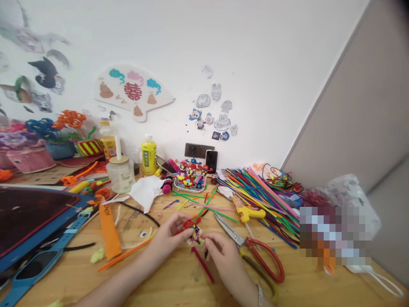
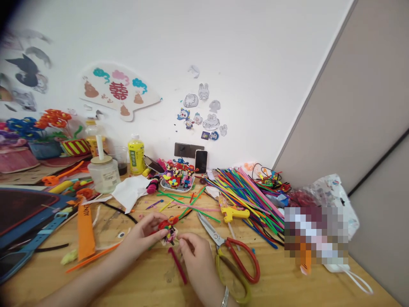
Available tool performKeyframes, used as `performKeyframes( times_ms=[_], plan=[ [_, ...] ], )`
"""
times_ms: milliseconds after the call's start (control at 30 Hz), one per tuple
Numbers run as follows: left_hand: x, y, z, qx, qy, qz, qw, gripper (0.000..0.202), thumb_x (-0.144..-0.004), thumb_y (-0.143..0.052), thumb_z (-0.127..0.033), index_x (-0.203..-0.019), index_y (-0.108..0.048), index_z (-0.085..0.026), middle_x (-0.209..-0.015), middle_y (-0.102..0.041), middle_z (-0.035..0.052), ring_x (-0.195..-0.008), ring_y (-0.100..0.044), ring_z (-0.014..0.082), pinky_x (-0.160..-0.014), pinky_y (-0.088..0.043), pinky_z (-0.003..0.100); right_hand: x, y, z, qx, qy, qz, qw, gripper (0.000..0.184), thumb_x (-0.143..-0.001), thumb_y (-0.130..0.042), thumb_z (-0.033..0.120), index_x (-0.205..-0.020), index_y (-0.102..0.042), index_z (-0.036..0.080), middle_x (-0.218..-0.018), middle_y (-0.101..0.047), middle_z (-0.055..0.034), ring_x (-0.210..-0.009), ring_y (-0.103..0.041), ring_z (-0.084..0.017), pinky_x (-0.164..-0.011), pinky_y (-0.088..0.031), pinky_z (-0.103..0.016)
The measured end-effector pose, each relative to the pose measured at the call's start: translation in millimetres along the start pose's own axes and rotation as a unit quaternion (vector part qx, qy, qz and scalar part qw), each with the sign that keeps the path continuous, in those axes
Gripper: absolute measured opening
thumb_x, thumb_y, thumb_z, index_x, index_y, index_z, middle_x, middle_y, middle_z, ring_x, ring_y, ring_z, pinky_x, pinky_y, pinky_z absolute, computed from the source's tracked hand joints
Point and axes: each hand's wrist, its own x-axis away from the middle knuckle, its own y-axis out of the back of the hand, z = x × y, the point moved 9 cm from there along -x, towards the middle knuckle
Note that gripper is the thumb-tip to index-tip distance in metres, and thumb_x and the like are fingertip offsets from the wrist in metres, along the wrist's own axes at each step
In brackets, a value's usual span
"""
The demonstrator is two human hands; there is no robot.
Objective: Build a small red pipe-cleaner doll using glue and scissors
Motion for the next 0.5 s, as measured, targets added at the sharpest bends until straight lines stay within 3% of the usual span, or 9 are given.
performKeyframes(
  times_ms=[200,367,500],
  plan=[
    [6,3.2,15,-0.058,0.068,0.003,0.996,0.031,-0.073,-0.061,-0.042,-0.092,-0.068,-0.019,-0.095,-0.072,0.0059,-0.093,-0.061,0.023,-0.085,-0.045,0.033,-3,-6,-10,-0.016,-0.011,-0.012,1.0,0.016,-0.075,-0.052,0.027,-0.071,-0.061,0.015,-0.064,-0.061,-0.0024,-0.059,-0.056,-0.015,-0.053,-0.043,-0.023],
    [9,1.4,30,-0.002,0.093,0.025,0.995,0.042,-0.072,-0.063,-0.042,-0.106,-0.064,-0.018,-0.109,-0.068,0.0092,-0.102,-0.059,0.0264,-0.09,-0.042,0.036,-5,-4,-10,-0.003,-0.003,-0.033,0.999,0.014,-0.075,-0.049,0.025,-0.069,-0.059,0.016,-0.061,-0.059,-0.0011,-0.054,-0.052,-0.014,-0.05,-0.039,-0.023],
    [10,-4.3,31,0.042,0.087,0.044,0.994,0.043,-0.068,-0.069,-0.038,-0.107,-0.063,-0.022,-0.114,-0.066,0.0068,-0.106,-0.057,0.0257,-0.094,-0.04,0.036,-7,-1,-9,-0.003,0.002,-0.047,0.999,0.015,-0.074,-0.048,0.026,-0.068,-0.058,0.017,-0.06,-0.057,-0.0005,-0.051,-0.05,-0.014,-0.049,-0.037,-0.023]
  ],
)
